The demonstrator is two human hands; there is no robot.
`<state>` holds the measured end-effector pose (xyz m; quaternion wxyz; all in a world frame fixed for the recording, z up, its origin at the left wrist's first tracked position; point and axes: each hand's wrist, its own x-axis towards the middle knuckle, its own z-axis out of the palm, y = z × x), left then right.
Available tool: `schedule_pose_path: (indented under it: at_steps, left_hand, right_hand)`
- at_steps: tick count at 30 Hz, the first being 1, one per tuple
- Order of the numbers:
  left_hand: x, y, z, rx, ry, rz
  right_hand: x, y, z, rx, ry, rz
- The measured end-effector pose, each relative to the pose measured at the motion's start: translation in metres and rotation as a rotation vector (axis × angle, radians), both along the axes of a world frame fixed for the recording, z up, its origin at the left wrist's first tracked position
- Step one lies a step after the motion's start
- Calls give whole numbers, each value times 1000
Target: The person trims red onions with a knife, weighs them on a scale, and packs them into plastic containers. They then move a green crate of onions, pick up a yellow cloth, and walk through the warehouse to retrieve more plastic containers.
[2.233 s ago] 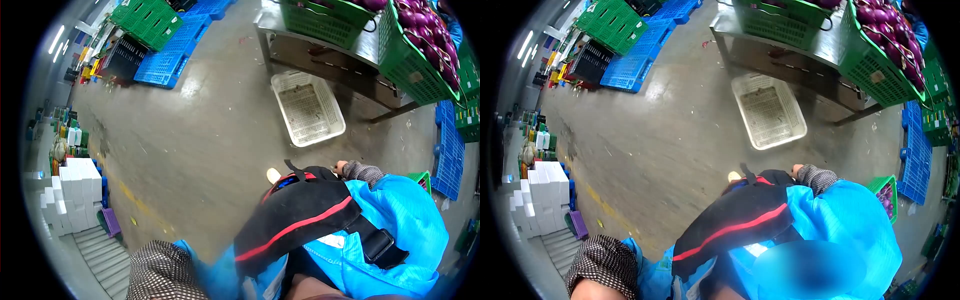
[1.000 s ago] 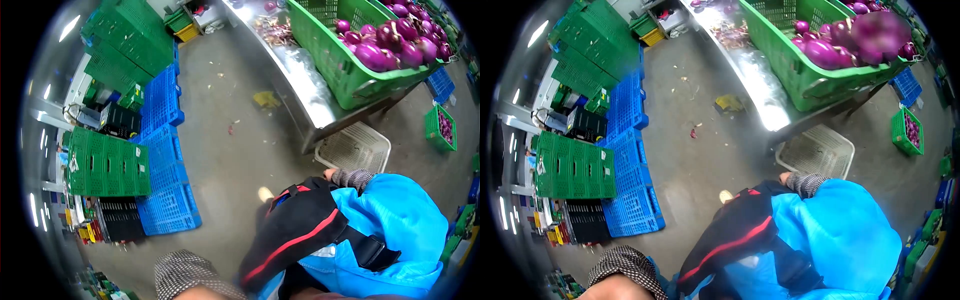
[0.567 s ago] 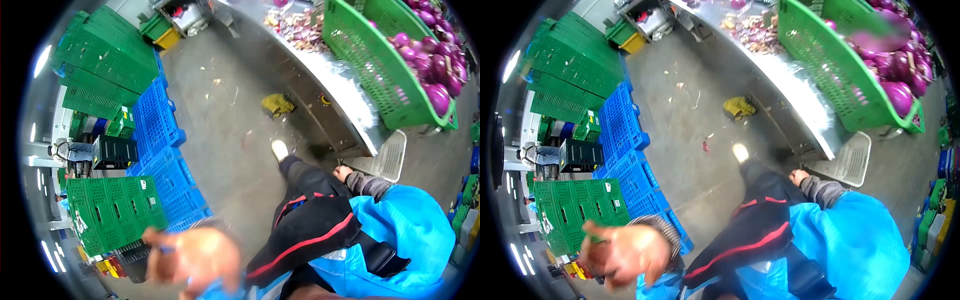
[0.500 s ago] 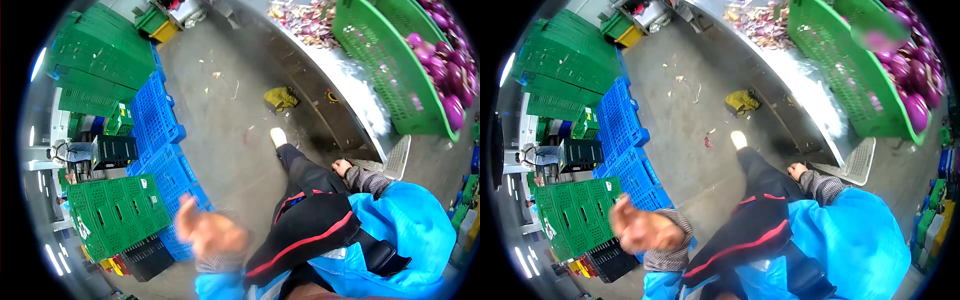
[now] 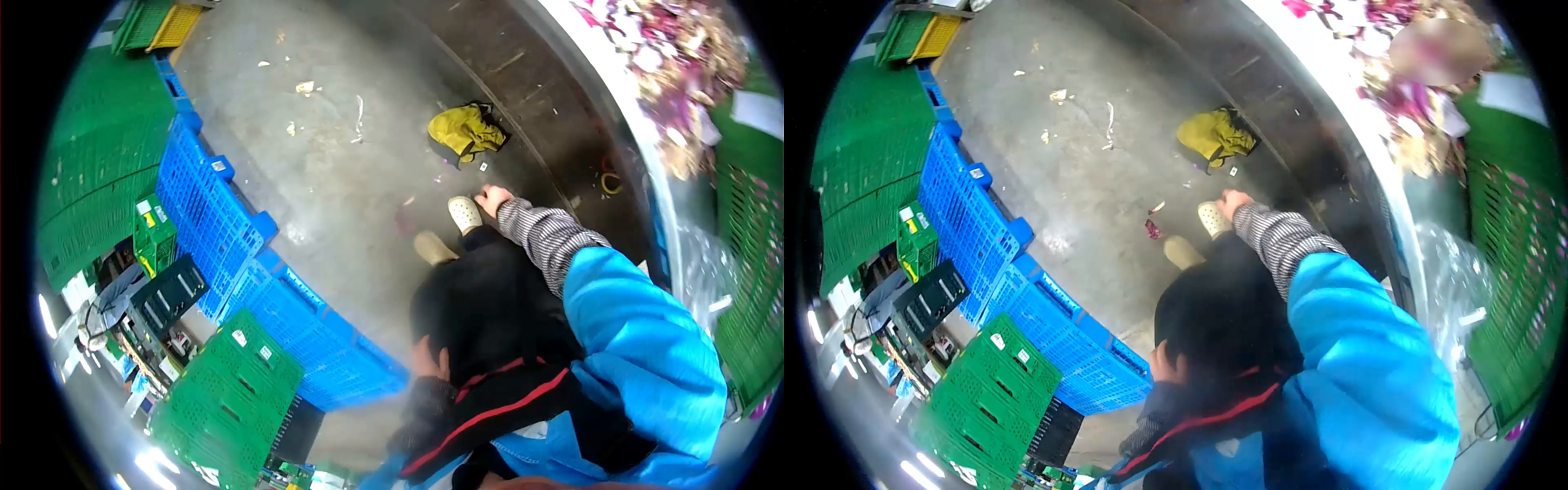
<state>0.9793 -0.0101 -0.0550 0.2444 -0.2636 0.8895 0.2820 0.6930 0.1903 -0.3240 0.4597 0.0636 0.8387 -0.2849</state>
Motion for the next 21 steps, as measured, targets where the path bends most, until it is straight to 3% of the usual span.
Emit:
schedule_pose_path:
  at_steps: [6, 12, 18, 20, 21]
  left_hand:
    - [-29, -52, -99, -65, 56, -136]
    - [-71, -90, -126, -53, 13, -159]
    - [-99, -110, -134, -68, -135, -213]
    - [-98, -113, -135, -93, -109, -242]
    - [-95, -113, -137, -89, -98, -263]
  right_hand:
    - [-85, -48, -102, 90, -54, -26]
    - [-127, -79, -218, 206, 107, 127]
    - [-111, -94, -331, 302, 382, 73]
    - [-101, -94, -334, 276, 408, 86]
    - [-105, -97, -302, 268, 344, 135]
